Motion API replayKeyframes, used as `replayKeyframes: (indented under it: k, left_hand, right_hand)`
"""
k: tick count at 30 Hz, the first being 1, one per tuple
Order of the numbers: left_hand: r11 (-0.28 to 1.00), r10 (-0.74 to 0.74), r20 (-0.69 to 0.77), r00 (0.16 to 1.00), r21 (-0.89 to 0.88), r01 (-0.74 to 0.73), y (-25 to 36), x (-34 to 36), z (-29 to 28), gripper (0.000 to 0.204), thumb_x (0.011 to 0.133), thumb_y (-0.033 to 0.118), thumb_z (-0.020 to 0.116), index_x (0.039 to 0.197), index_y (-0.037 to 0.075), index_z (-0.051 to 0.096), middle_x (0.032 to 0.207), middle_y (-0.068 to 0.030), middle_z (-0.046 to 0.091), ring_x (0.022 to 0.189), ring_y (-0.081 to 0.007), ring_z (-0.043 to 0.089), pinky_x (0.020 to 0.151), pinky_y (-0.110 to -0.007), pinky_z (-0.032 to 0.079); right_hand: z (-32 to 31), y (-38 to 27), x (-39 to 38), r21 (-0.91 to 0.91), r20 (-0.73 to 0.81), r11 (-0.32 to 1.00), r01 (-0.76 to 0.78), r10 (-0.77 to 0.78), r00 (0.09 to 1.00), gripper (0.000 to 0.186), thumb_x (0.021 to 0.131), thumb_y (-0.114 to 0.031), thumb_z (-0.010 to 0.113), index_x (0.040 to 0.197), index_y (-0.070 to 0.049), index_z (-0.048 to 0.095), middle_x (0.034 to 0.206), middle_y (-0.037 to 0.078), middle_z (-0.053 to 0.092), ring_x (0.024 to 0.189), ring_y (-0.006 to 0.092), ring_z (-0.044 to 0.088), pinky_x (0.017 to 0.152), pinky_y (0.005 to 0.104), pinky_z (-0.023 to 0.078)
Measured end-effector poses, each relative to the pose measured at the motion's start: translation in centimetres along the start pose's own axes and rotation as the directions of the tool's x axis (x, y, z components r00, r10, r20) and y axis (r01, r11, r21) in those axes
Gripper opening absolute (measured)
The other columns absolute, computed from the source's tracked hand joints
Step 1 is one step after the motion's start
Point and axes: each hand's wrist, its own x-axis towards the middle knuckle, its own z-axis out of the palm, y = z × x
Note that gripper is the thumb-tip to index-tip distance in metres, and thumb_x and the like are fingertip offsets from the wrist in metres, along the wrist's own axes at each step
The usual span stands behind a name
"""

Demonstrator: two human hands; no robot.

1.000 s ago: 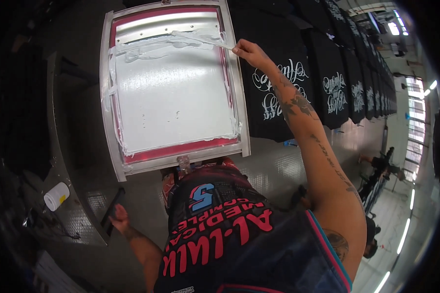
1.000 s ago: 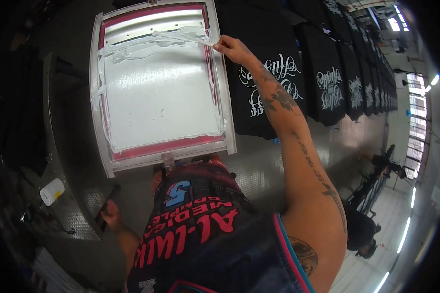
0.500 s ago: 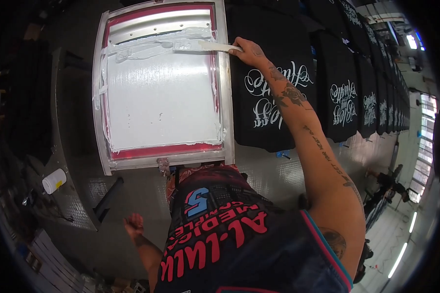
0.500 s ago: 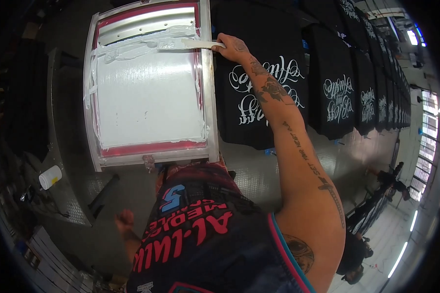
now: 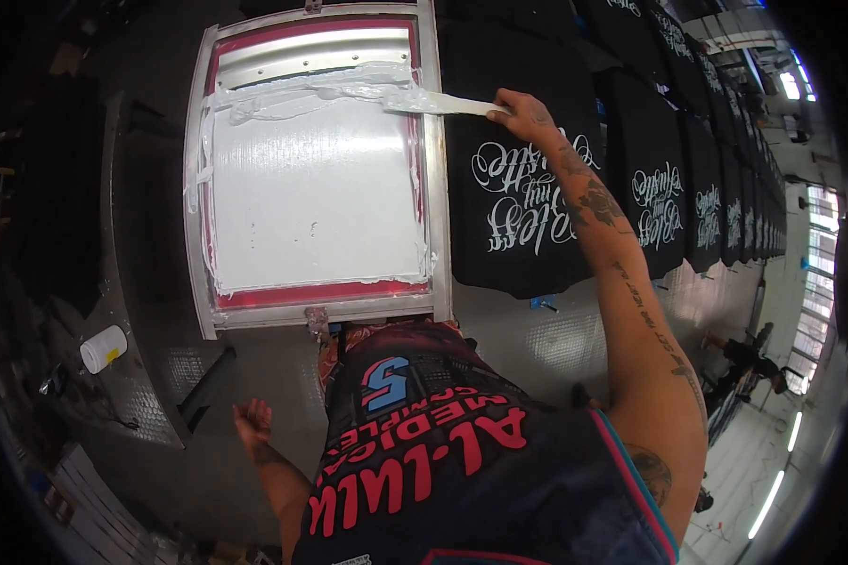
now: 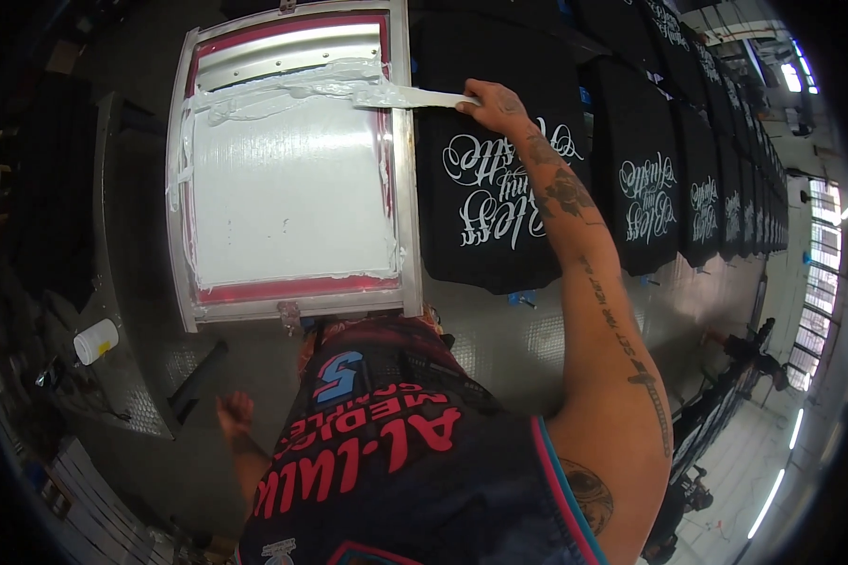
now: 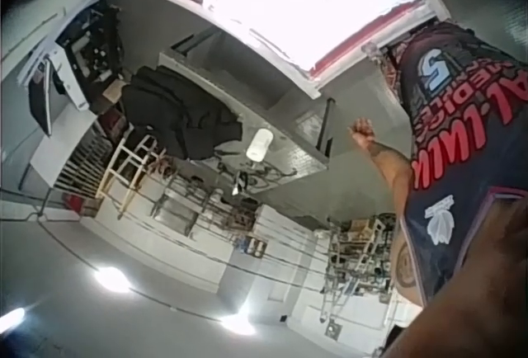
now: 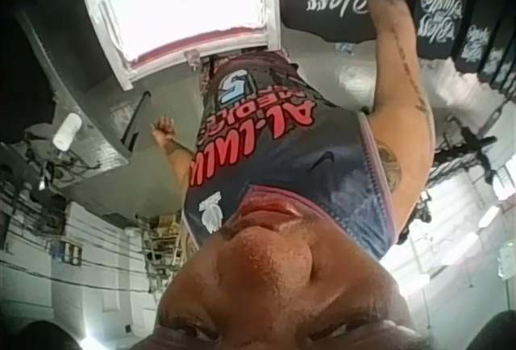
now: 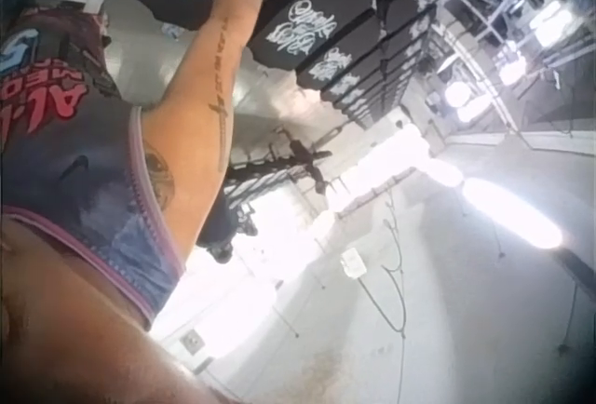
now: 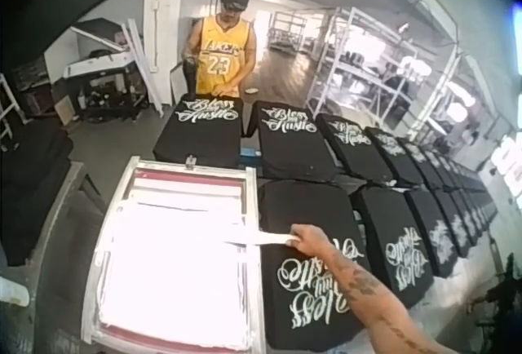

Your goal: Operating a manual screen printing press to apply white ink to black shirts and refilling the ink reservoir.

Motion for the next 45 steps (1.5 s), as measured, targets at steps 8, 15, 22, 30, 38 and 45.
replayKeyframes:
  k: [8,15,22,30,38,45]
  left_hand:
    - [0.999,-0.035,0.067,0.997,0.034,0.032,-0.2,1.8,0.4,0.072,0.099,0.054,0.055,0.15,0.007,0.035,0.14,-0.0151,0.052,0.113,-0.033,0.062,0.084,-0.046,0.058]
    - [0.995,-0.069,0.103,0.992,0.078,0.061,1.0,5.7,0.0,0.073,0.099,0.055,0.055,0.149,0.006,0.035,0.14,-0.0164,0.052,0.115,-0.0344,0.06,0.084,-0.047,0.057]
    - [0.946,-0.168,0.283,0.944,0.315,0.074,5.7,14.3,0.1,0.069,0.097,0.059,0.056,0.141,0.007,0.04,0.138,-0.0156,0.054,0.112,-0.0341,0.062,0.084,-0.049,0.057]
    - [0.887,-0.019,0.406,0.914,0.429,-0.172,16.9,20.1,1.1,0.08,0.095,0.061,0.057,0.152,0.008,0.036,0.143,-0.0173,0.051,0.115,-0.0326,0.06,0.088,-0.045,0.053]
    - [0.895,0.0,0.412,0.911,0.406,-0.183,18.9,20.5,-1.9,0.072,0.097,0.053,0.056,0.152,0.011,0.038,0.133,-0.0132,0.057,0.108,-0.0282,0.061,0.088,-0.045,0.052]
    - [0.933,-0.085,0.342,0.936,0.358,-0.046,13.0,22.1,-7.2,0.07,0.098,0.054,0.055,0.151,0.011,0.038,0.135,-0.0142,0.056,0.111,-0.0318,0.061,0.09,-0.049,0.052]
  right_hand:
    - [-5.7,1.9,-3.8,-0.139,-0.007,0.989,-0.048,0.048,0.999,0.033,0.086,-0.038,0.073,0.097,-0.008,0.064,0.094,0.013,0.07,0.096,0.0336,0.068,0.083,0.0443,0.051]
    - [-10.3,-2.7,-9.9,0.07,-0.109,0.984,-0.166,0.173,0.979,0.033,0.087,-0.036,0.073,0.094,-0.004,0.066,0.085,0.013,0.07,0.077,0.0252,0.067,0.069,0.0382,0.048]
    - [-0.3,-16.9,-18.8,0.876,0.386,0.121,-0.467,0.404,0.829,0.047,0.106,-0.043,0.044,0.11,0.0,0.061,0.065,0.0,0.051,0.045,0.0075,0.04,0.037,0.0247,0.034]
    - [7.0,-28.5,-22.5,0.893,0.448,-0.212,-0.397,0.488,0.749,0.045,0.109,-0.042,0.036,0.113,-0.001,0.056,0.07,0.001,0.05,0.049,0.0081,0.036,0.041,0.0254,0.033]
    - [7.8,-38.1,-20.3,0.603,-0.288,0.794,-0.084,0.315,0.904,0.025,0.095,-0.021,0.071,0.104,0.001,0.064,0.083,0.002,0.064,0.077,0.0064,0.056,0.069,0.0232,0.045]
    - [4.9,-43.4,-16.4,0.556,-0.147,0.828,-0.071,0.182,0.972,0.03,0.09,-0.024,0.076,0.099,-0.001,0.06,0.079,0.007,0.066,0.068,0.0142,0.064,0.059,0.0283,0.049]
